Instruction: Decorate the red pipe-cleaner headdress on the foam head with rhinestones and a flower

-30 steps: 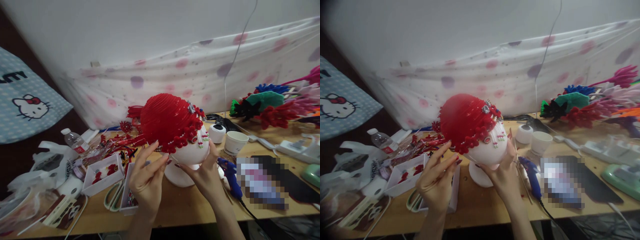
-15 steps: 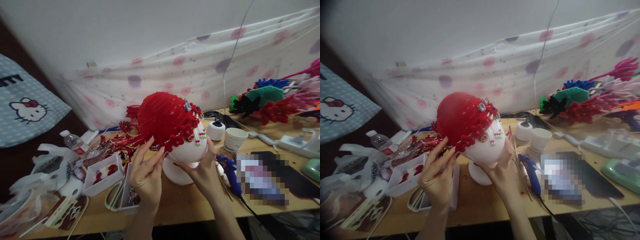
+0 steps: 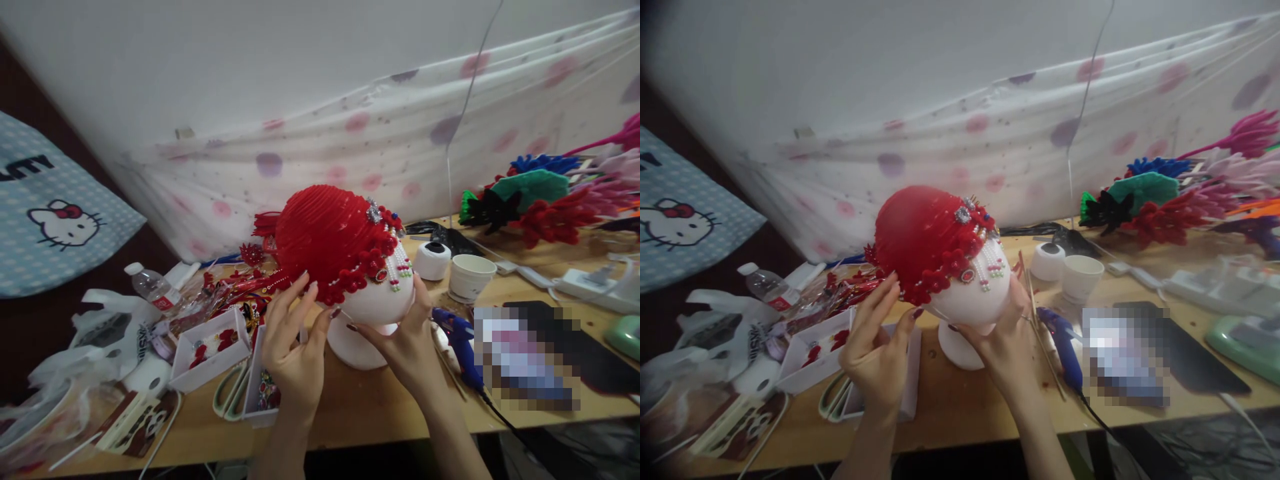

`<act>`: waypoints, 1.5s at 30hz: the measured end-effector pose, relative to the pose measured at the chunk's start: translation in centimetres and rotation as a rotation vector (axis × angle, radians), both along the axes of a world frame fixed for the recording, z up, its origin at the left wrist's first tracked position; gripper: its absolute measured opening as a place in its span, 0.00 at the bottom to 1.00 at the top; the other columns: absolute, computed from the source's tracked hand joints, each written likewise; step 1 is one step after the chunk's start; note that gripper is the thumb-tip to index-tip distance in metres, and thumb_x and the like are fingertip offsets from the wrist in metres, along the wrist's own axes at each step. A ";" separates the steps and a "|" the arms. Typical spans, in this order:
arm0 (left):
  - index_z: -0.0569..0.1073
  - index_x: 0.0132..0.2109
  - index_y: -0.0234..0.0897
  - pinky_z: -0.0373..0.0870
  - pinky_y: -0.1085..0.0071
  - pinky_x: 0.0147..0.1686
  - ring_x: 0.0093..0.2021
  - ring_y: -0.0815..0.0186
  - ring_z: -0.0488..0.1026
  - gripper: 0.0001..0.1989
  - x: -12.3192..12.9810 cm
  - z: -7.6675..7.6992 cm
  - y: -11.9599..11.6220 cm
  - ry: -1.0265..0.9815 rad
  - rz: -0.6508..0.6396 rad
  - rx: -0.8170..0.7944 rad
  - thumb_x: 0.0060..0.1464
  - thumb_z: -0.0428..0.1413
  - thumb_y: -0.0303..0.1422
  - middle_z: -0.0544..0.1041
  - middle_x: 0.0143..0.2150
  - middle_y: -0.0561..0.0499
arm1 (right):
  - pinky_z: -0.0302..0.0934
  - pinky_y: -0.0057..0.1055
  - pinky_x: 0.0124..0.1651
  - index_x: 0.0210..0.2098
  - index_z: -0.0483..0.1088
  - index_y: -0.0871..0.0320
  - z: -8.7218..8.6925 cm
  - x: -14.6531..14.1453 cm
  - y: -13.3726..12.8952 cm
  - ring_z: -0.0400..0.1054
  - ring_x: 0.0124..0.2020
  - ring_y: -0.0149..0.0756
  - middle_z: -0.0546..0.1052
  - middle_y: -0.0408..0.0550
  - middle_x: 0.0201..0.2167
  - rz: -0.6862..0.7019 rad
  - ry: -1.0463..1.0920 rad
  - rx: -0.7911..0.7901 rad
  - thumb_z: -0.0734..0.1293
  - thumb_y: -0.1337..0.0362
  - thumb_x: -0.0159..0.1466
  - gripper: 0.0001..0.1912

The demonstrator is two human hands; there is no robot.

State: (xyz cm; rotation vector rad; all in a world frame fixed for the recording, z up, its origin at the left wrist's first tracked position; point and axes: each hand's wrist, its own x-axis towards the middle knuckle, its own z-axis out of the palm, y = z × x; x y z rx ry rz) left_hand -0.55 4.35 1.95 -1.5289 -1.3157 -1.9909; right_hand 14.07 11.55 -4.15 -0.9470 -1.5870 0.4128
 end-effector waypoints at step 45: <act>0.71 0.61 0.54 0.57 0.59 0.69 0.70 0.58 0.59 0.27 -0.3 -0.3 1.3 -0.343 -0.247 0.001 0.55 0.65 0.33 0.64 0.70 0.51 | 0.56 0.66 0.62 0.72 0.34 0.49 -0.5 -0.2 0.3 0.53 0.68 0.61 0.48 0.66 0.72 0.032 0.014 -0.004 0.80 0.51 0.51 0.65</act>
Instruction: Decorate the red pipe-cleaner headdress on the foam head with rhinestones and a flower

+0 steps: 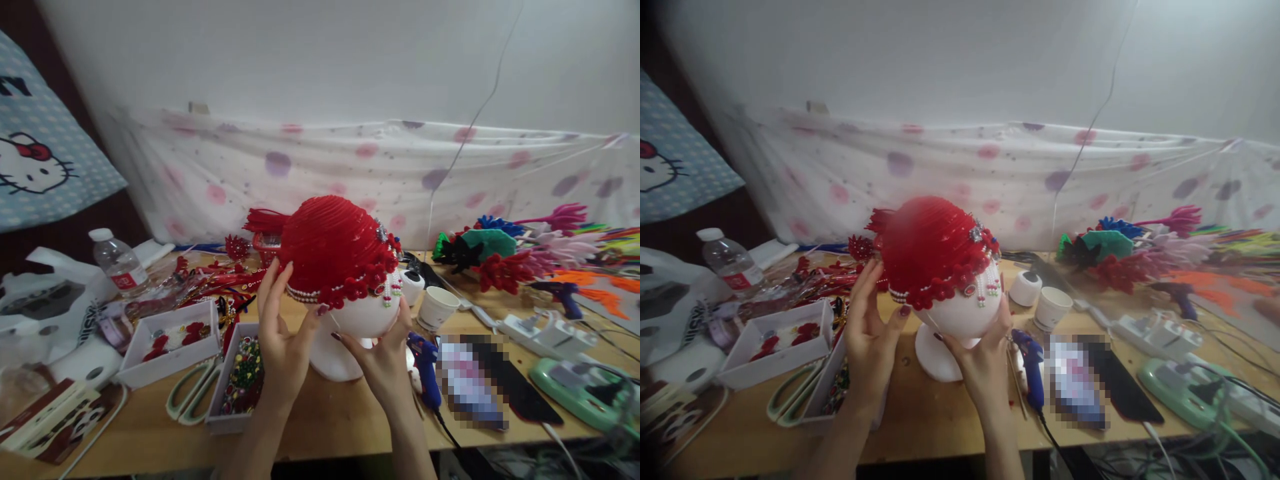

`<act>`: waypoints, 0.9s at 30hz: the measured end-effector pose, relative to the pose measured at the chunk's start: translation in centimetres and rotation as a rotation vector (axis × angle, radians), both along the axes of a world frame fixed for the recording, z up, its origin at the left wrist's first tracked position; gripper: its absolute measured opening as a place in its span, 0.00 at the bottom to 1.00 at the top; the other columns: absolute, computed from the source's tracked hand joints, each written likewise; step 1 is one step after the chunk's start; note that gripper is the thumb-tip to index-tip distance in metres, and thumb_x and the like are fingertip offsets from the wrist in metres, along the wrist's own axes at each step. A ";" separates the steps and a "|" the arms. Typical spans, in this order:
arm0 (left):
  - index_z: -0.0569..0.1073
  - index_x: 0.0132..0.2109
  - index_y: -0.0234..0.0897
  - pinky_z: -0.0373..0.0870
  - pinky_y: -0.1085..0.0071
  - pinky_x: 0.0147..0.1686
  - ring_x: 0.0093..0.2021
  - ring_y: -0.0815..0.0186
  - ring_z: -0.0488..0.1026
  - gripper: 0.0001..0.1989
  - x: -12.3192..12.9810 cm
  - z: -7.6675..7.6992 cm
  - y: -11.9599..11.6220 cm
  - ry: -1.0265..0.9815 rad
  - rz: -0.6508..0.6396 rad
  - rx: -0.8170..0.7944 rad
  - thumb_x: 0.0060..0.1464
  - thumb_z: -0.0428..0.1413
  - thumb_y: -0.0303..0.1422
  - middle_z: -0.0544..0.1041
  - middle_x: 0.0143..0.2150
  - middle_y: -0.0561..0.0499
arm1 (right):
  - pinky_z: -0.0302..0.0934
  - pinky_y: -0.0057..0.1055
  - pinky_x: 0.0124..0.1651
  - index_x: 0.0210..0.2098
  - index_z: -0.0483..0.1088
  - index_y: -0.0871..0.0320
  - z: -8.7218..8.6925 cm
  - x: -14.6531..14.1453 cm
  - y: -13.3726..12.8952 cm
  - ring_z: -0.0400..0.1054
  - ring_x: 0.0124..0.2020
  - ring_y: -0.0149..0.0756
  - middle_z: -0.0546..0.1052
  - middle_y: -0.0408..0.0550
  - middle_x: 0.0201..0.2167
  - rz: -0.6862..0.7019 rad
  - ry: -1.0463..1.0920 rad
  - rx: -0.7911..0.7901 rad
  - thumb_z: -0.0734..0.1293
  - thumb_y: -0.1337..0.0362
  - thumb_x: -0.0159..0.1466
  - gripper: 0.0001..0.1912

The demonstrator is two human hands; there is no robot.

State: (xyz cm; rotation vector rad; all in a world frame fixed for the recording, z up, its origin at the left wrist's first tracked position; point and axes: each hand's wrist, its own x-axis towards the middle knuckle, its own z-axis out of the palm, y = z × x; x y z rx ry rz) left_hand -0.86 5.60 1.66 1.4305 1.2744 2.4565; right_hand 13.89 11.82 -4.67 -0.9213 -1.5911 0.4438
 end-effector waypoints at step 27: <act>0.74 0.59 0.53 0.68 0.62 0.63 0.70 0.58 0.61 0.27 0.2 0.5 0.8 -0.157 -0.100 0.025 0.52 0.67 0.34 0.68 0.68 0.50 | 0.63 0.61 0.56 0.71 0.38 0.48 0.0 0.1 0.1 0.60 0.64 0.60 0.52 0.67 0.70 -0.022 -0.025 -0.002 0.78 0.50 0.54 0.59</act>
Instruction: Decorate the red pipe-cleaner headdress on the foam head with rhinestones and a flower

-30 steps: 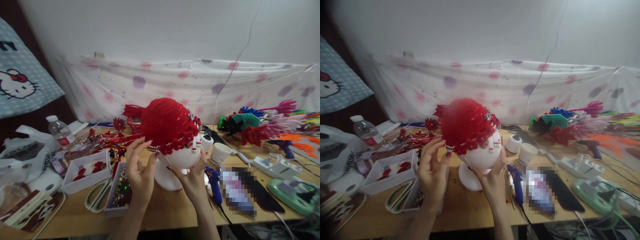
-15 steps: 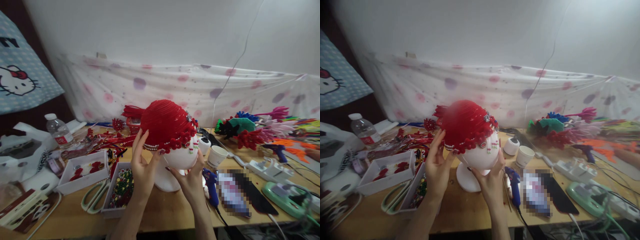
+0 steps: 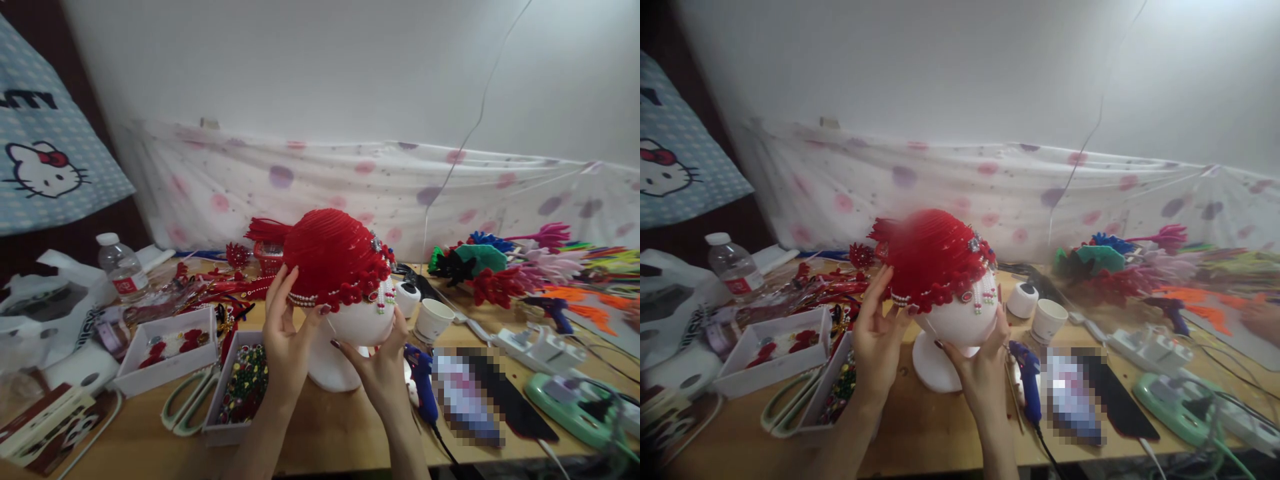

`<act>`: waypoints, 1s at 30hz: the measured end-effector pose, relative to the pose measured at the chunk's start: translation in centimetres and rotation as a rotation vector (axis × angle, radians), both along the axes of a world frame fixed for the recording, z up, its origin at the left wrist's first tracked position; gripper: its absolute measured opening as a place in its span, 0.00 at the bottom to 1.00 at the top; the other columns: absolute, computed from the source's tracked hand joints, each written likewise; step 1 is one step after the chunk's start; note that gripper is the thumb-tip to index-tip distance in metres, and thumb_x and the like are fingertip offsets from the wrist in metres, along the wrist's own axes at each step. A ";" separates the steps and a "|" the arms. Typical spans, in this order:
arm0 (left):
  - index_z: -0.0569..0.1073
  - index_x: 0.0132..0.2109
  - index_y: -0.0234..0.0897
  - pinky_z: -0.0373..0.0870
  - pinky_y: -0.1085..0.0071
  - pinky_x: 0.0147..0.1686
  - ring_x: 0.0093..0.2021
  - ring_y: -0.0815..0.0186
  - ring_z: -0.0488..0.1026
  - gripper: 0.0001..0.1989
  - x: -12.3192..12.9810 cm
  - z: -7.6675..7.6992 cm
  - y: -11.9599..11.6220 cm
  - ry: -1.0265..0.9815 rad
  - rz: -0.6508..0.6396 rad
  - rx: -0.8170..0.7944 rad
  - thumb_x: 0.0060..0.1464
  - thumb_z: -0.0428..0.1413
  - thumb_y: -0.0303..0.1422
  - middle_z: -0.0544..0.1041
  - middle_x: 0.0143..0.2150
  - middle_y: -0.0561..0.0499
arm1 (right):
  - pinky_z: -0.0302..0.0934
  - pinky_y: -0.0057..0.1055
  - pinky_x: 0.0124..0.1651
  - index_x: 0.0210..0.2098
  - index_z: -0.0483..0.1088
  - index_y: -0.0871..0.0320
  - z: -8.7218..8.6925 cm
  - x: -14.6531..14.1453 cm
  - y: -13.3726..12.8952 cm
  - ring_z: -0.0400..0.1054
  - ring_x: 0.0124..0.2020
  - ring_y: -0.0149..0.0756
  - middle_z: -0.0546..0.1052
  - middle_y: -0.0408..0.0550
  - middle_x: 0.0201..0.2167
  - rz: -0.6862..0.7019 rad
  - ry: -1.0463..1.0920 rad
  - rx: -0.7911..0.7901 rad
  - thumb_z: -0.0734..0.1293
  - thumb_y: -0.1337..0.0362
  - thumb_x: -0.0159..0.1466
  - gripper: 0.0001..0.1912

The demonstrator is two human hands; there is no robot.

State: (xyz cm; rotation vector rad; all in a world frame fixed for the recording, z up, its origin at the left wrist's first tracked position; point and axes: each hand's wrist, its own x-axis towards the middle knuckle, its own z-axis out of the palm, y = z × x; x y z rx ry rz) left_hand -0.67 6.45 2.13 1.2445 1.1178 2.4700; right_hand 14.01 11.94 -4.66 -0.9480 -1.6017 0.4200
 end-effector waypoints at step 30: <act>0.73 0.60 0.47 0.64 0.58 0.65 0.68 0.55 0.65 0.25 -0.4 0.0 0.5 -0.207 -0.121 -0.007 0.56 0.63 0.42 0.70 0.67 0.47 | 0.62 0.64 0.57 0.70 0.41 0.48 -0.1 -0.6 -0.3 0.55 0.67 0.63 0.52 0.67 0.70 -0.024 0.019 0.034 0.77 0.48 0.54 0.56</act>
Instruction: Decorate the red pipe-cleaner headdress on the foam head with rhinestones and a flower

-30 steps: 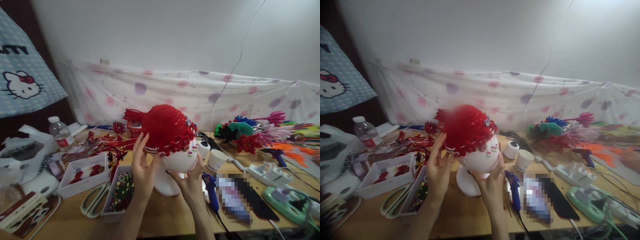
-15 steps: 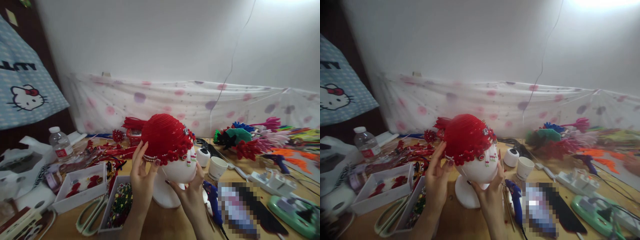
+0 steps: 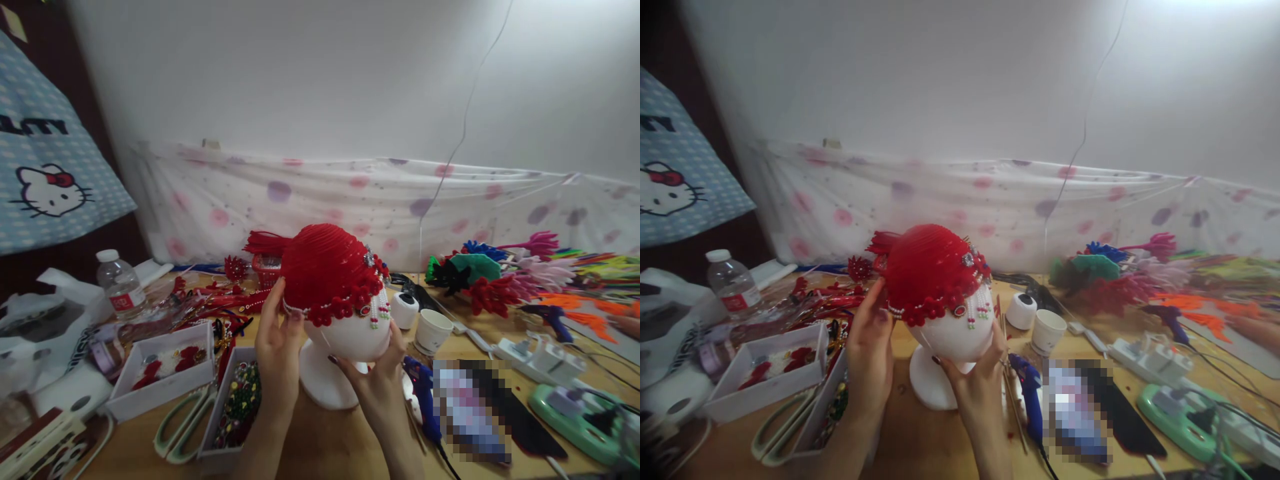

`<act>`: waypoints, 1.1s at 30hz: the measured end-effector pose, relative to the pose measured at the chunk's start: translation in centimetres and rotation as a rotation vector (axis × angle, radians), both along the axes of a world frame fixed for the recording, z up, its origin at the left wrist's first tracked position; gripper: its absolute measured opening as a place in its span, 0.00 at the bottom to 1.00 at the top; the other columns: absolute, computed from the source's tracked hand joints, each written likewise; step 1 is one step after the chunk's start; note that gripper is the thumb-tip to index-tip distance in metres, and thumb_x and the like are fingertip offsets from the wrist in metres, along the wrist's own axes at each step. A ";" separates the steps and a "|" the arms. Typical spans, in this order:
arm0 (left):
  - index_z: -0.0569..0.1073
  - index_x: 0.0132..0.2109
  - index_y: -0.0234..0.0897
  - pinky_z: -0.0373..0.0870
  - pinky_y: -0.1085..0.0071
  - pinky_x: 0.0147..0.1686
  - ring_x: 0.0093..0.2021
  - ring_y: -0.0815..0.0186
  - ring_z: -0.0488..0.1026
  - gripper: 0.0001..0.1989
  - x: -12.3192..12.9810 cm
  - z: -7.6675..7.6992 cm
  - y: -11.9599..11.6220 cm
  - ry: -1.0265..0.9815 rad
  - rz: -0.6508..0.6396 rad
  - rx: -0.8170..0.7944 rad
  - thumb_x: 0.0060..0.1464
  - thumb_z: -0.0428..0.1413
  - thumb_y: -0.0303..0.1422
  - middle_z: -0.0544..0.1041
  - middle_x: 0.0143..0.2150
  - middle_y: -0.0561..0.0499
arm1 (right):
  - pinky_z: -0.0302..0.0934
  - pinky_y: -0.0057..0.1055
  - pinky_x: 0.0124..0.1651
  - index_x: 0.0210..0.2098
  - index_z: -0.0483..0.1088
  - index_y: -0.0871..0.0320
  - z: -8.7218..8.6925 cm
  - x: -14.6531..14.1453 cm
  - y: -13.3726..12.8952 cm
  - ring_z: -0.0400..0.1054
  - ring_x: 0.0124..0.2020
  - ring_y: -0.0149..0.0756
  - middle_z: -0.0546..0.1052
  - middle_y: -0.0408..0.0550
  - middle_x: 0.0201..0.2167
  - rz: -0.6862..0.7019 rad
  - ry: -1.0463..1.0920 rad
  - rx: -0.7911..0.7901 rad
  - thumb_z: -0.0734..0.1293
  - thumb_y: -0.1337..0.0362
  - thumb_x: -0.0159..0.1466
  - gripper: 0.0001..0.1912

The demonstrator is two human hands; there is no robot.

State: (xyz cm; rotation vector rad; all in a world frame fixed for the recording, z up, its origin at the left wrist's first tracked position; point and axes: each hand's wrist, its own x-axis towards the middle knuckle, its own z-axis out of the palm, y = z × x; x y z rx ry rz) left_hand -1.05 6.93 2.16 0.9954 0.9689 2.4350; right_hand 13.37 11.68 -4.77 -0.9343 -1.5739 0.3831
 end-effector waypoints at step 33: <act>0.42 0.74 0.46 0.60 0.54 0.66 0.71 0.52 0.59 0.51 1.9 -5.8 -3.1 0.107 -0.416 -0.360 0.50 0.61 0.37 0.62 0.71 0.41 | 0.50 0.61 0.62 0.73 0.42 0.58 -0.4 -3.0 -4.8 0.47 0.66 0.64 0.56 0.64 0.68 -0.171 -0.059 -0.092 0.66 0.56 0.60 0.47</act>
